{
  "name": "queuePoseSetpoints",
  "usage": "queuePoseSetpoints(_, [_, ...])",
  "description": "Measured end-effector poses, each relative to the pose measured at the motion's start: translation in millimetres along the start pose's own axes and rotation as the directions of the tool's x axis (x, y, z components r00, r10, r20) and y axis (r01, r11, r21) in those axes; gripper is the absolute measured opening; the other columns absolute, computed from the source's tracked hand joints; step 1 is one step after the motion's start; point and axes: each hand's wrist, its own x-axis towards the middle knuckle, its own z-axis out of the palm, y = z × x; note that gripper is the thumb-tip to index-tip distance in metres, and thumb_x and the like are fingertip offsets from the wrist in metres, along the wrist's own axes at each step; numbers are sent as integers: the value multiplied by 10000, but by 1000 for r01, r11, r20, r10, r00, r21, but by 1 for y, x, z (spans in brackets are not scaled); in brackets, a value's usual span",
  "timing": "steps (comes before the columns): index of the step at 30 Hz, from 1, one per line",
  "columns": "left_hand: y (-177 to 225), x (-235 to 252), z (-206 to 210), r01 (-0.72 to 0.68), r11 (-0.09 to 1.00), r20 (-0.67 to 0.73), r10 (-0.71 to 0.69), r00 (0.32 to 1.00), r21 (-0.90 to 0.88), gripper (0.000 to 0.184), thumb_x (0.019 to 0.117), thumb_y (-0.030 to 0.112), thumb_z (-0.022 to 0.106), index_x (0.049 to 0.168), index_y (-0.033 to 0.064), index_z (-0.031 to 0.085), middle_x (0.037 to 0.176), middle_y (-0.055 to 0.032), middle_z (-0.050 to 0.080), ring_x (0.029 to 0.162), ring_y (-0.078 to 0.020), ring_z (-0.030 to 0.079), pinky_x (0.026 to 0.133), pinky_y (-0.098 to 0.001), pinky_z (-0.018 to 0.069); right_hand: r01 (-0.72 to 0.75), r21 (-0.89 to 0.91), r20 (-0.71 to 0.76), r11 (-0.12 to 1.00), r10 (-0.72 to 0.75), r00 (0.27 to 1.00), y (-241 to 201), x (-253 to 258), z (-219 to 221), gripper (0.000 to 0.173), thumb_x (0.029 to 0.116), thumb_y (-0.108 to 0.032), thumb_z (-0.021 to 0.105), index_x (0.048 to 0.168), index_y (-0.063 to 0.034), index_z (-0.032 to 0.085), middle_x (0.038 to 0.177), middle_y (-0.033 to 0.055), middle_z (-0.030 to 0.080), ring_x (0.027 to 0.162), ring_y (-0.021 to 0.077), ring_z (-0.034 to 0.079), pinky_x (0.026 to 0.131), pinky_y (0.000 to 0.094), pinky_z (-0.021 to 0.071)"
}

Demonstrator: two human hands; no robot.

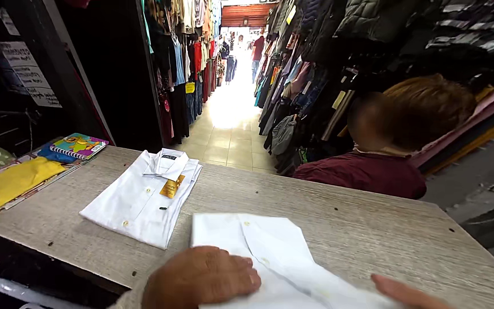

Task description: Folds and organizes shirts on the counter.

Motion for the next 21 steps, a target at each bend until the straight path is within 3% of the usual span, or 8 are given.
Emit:
queuePoseSetpoints(2, [12,24,-50,157,988,-96,-156,983,0,253,1066,263,534,1129,85,702,1088,10,748,1049,-6,685,934,-187,563,64,22,-144,998,-60,988,-17,43,0,164,1046,-221,550,1149,-154,659,1143,-89,721,1124,-16,646,1005,208,522])
queuePoseSetpoints(5, [9,61,-122,322,928,-280,-263,923,189,91,1009,331,623,1066,309,691,1009,266,693,958,140,630,844,-99,546,155,73,-328,985,-123,937,-22,109,14,156,998,-271,629,1152,-286,651,998,-170,697,880,-30,665,777,180,570])
queuePoseSetpoints(7, [-12,78,-157,350,933,-311,-309,899,84,162,1030,218,587,1116,341,650,1029,295,688,960,136,638,853,-94,551,156,209,-321,965,-83,944,-32,156,55,154,1028,-253,587,1158,-312,645,977,-183,685,825,-51,657,713,160,580])
queuePoseSetpoints(12, [-103,54,-226,661,744,-326,-652,684,-101,157,1050,109,509,1071,160,656,833,140,721,724,58,676,666,-151,591,-229,684,-24,693,335,942,-17,233,175,167,1047,-136,478,1112,-103,629,859,-16,723,686,46,682,586,239,588])
queuePoseSetpoints(16, [-223,39,-248,875,483,-217,-858,465,-33,291,1085,233,489,1213,2,611,944,-80,685,805,-99,655,786,-337,569,-497,676,38,544,647,761,43,297,252,203,1075,-161,488,1199,-12,549,868,66,667,712,116,660,664,321,579])
queuePoseSetpoints(18, [-275,0,-239,970,232,-85,-970,226,-69,462,1102,351,434,1296,-43,576,1101,-229,670,956,-266,660,903,-474,531,-646,606,66,465,779,623,82,292,289,349,1071,-237,514,1277,44,532,985,180,663,836,235,659,780,441,562])
queuePoseSetpoints(20, [-313,-53,-228,994,49,32,-998,52,-101,505,1097,395,431,1314,-38,577,1099,-220,691,948,-264,691,865,-451,566,-729,544,98,416,831,548,93,272,308,453,1062,-291,539,1373,36,499,1089,231,671,934,295,676,847,488,559])
queuePoseSetpoints(21, [-322,-75,-226,987,31,78,-996,44,-160,444,1100,323,451,1330,-43,556,1098,-207,688,944,-242,688,861,-430,566,-737,538,106,410,834,541,90,266,309,475,1053,-281,559,1416,10,462,1089,226,680,920,292,694,831,477,575])
